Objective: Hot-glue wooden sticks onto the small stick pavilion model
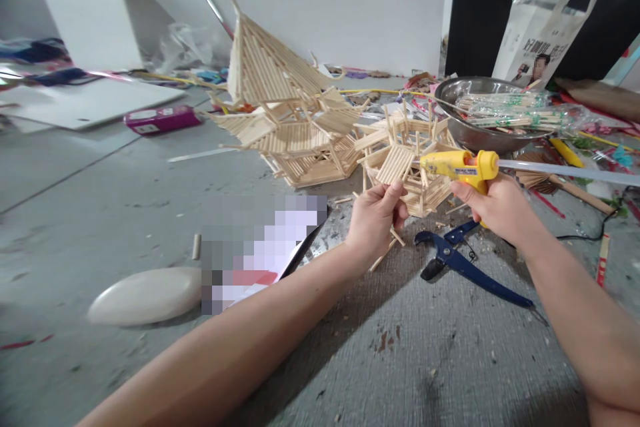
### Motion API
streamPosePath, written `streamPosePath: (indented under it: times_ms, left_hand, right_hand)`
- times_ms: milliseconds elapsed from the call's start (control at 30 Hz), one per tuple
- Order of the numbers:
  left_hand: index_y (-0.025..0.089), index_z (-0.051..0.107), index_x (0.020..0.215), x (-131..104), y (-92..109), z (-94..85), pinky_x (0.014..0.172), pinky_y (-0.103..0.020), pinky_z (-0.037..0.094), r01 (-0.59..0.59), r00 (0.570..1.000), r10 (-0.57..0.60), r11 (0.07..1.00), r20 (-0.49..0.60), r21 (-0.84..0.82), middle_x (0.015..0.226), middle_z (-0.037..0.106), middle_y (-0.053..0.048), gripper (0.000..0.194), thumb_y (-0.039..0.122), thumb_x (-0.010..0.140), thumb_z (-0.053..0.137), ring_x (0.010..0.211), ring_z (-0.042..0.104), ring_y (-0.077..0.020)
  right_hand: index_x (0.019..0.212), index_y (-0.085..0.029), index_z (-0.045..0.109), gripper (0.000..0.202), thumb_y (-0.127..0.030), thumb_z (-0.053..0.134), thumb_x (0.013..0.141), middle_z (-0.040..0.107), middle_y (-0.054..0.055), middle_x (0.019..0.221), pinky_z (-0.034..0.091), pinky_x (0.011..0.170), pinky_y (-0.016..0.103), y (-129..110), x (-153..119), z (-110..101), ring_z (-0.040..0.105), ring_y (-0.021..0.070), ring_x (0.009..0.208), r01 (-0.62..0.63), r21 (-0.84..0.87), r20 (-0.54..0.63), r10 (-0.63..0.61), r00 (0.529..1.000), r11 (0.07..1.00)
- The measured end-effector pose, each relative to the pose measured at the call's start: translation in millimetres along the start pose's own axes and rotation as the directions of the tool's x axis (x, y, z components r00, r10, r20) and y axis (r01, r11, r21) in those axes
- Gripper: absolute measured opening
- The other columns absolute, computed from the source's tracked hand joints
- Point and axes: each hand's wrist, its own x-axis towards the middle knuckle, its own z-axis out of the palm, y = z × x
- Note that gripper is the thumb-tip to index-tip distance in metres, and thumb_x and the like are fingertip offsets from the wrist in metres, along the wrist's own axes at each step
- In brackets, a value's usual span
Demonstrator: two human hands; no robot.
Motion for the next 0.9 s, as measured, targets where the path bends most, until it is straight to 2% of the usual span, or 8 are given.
streamPosePath:
  times_ms: [200, 433, 733, 900]
  left_hand:
    - [0.016, 0.050, 0.063, -0.8, 0.3, 0.6, 0.029, -0.016, 0.022, 0.003, 1.000, -0.003, 1.000, -0.012, 0.001, 0.036, 0.047, 0.008, 0.030, 0.042, 0.075, 0.060, 0.026, 0.033, -0.0031]
    - [0.016, 0.052, 0.064, 0.6, -0.4, -1.9, 0.029, -0.015, 0.024, 0.031, 0.999, -0.029, 0.998, 0.032, -0.056, 0.036, 0.048, 0.007, 0.031, 0.043, 0.073, 0.062, 0.026, 0.035, -0.0034]
    - [0.015, 0.055, 0.068, -1.0, 1.9, -2.4, 0.031, -0.016, 0.028, 0.070, 0.996, -0.063, 0.992, 0.067, -0.105, 0.039, 0.049, 0.006, 0.035, 0.048, 0.067, 0.066, 0.030, 0.038, -0.0040]
    - [0.016, 0.050, 0.060, -3.0, 4.1, -4.5, 0.032, -0.015, 0.026, 0.072, 0.992, -0.060, 0.992, 0.108, -0.108, 0.041, 0.050, 0.006, 0.030, 0.037, 0.064, 0.071, 0.033, 0.038, -0.0029]
  right_hand:
    - [0.060, -0.022, 0.053, 0.040, -0.061, 0.052, 0.072, 0.050, -0.003, 0.039, 0.041, 0.049, 0.030, 0.4, 0.6, 2.1, 0.048, 0.0127, 0.040, -0.033, 0.028, 0.016, 0.033, 0.999, 0.999]
    - [0.061, -0.021, 0.052, 0.042, -0.061, 0.051, 0.072, 0.050, -0.003, 0.040, 0.041, 0.053, 0.030, -0.5, 0.4, 1.8, 0.048, 0.0120, 0.042, -0.048, 0.017, 0.031, 0.047, 0.998, 0.999]
    - [0.060, -0.023, 0.052, 0.041, -0.061, 0.050, 0.074, 0.051, -0.002, 0.041, 0.042, 0.053, 0.032, 1.1, 0.7, 1.7, 0.049, 0.0135, 0.042, -0.014, -0.001, 0.018, 0.014, 1.000, 1.000]
    - [0.060, -0.024, 0.053, 0.039, -0.061, 0.052, 0.073, 0.050, -0.003, 0.040, 0.043, 0.052, 0.034, 3.1, 1.8, 3.1, 0.050, 0.0144, 0.041, -0.007, 0.022, 0.011, 0.007, 1.000, 1.000]
